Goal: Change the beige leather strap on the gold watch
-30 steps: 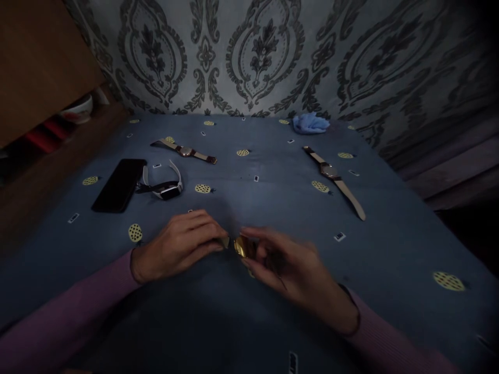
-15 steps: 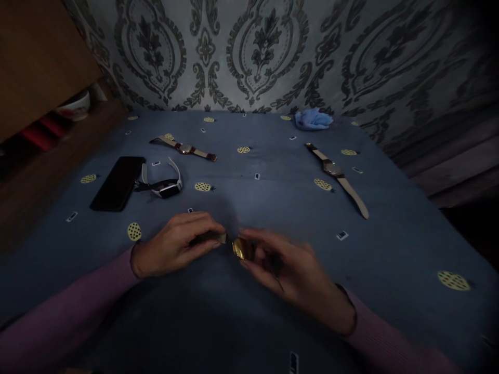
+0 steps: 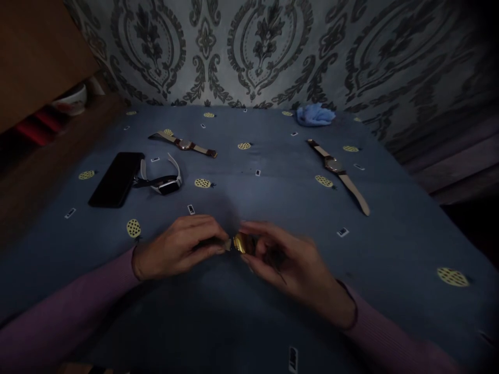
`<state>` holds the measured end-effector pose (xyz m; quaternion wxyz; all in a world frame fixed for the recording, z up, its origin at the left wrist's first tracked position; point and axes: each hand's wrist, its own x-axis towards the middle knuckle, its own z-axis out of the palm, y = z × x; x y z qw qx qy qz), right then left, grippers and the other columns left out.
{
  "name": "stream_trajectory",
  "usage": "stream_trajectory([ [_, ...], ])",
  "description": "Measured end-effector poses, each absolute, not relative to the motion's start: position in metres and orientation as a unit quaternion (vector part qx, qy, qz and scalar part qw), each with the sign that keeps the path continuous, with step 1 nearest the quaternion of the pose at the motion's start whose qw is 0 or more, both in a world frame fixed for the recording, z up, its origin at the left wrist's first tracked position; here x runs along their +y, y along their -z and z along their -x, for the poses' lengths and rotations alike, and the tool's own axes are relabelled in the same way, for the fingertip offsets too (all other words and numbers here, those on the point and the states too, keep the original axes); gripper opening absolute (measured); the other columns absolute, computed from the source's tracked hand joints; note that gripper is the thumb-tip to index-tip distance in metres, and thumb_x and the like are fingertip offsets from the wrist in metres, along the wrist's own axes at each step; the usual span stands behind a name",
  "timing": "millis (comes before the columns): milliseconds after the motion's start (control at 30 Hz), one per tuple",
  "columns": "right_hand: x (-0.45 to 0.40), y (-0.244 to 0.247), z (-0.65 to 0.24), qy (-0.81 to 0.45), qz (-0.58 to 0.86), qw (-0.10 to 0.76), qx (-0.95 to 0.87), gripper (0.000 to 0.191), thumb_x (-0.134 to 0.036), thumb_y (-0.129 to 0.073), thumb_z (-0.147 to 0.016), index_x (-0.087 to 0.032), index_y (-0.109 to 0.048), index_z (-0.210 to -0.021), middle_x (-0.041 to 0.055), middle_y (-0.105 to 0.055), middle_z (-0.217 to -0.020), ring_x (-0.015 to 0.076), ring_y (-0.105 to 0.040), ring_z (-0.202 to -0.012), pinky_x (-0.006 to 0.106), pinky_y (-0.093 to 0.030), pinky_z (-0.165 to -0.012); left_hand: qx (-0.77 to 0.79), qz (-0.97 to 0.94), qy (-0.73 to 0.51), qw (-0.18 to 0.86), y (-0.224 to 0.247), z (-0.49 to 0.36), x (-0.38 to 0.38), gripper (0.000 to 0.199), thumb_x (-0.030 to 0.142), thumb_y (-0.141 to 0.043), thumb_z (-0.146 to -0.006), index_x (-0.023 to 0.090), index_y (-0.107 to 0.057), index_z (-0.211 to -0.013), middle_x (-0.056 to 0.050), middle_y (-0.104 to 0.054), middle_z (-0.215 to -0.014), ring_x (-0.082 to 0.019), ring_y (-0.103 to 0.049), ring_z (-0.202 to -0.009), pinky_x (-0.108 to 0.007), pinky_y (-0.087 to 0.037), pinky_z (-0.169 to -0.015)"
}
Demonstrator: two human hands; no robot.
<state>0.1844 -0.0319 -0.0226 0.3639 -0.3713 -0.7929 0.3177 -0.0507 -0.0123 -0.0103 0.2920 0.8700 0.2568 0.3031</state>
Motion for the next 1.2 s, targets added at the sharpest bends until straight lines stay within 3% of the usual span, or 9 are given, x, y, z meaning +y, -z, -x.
stream_trajectory([
  [767, -0.0318, 0.0199, -0.1813, -0.294, 0.378, 0.352, -0.804, 0.029, -0.020, -0.061, -0.088, -0.021, -0.060, -0.117, -0.0065, -0.056, -0.062, 0.0095, -0.057, -0.050, 0.021, -0.052, -0.052, 0.260, -0.866, -0.297, 0.307, 0.0103, 0.0498, -0.0120, 0.009, 0.018, -0.054, -0.096, 0.013, -0.061, -0.098, -0.006, -0.067, -0.085, -0.015, -0.062, -0.078, -0.026, -0.051, -0.072],
  [1000, -0.0305, 0.0219, -0.1793, -0.281, 0.366, 0.357, -0.812, 0.021, -0.018, -0.061, -0.087, -0.020, -0.066, -0.107, -0.0021, -0.062, -0.061, 0.0183, -0.072, -0.074, 0.029, -0.061, -0.071, 0.256, -0.868, -0.305, 0.296, 0.0119, 0.0495, -0.0121, 0.007, 0.016, -0.056, -0.095, 0.014, -0.062, -0.096, -0.007, -0.067, -0.086, -0.015, -0.063, -0.079, -0.026, -0.052, -0.073],
  [1200, -0.0302, 0.0247, -0.1789, -0.265, 0.336, 0.376, -0.822, 0.017, -0.015, -0.062, -0.086, -0.018, -0.068, -0.102, -0.0005, -0.066, -0.062, 0.0208, -0.074, -0.088, 0.030, -0.062, -0.077, 0.245, -0.882, -0.300, 0.269, 0.0142, 0.0492, -0.0126, 0.009, 0.015, -0.055, -0.095, 0.011, -0.063, -0.094, -0.008, -0.068, -0.086, -0.015, -0.063, -0.079, -0.026, -0.052, -0.072],
])
